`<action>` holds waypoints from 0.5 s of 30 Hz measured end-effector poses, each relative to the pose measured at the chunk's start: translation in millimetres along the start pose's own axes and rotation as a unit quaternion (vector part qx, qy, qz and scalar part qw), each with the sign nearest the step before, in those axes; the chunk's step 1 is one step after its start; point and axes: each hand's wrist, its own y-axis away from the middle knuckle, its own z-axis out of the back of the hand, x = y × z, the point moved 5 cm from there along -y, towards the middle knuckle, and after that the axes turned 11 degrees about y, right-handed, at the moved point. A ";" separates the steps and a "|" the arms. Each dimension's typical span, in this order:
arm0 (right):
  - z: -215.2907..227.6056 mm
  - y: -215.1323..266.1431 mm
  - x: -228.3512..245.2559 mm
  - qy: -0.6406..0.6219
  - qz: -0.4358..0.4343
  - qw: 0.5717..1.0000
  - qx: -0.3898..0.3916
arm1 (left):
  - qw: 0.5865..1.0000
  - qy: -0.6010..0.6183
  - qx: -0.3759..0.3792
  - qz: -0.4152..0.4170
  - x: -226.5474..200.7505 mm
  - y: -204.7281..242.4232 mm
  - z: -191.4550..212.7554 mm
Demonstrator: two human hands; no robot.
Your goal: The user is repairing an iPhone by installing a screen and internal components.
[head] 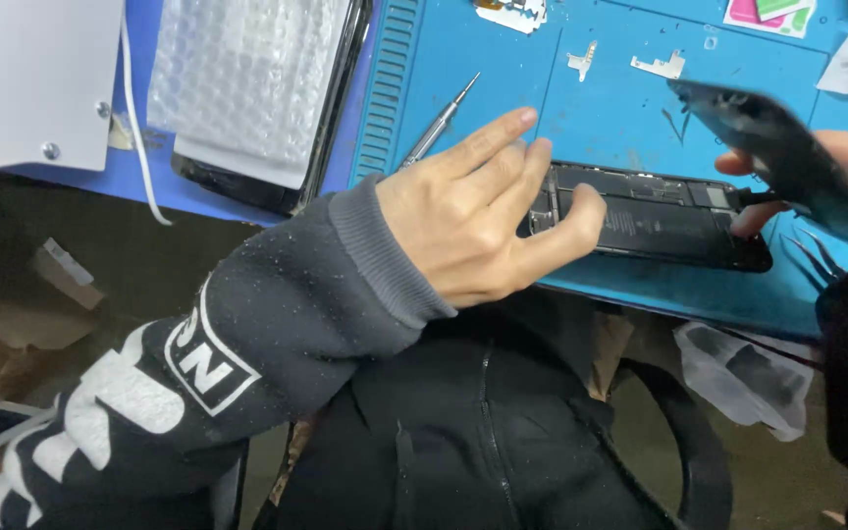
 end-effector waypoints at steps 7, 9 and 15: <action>-20.5 -37.0 6.7 0.011 -0.083 0.996 0.039 | 0.997 0.056 -0.021 0.041 4.6 -9.4 2.5; -13.7 -42.7 -13.0 -0.015 -0.064 0.994 0.086 | 0.997 0.058 -0.018 0.056 3.8 -7.1 1.5; -5.8 -49.3 -53.9 0.019 -0.080 0.980 0.180 | 0.981 0.150 -0.036 0.118 8.6 -7.8 17.4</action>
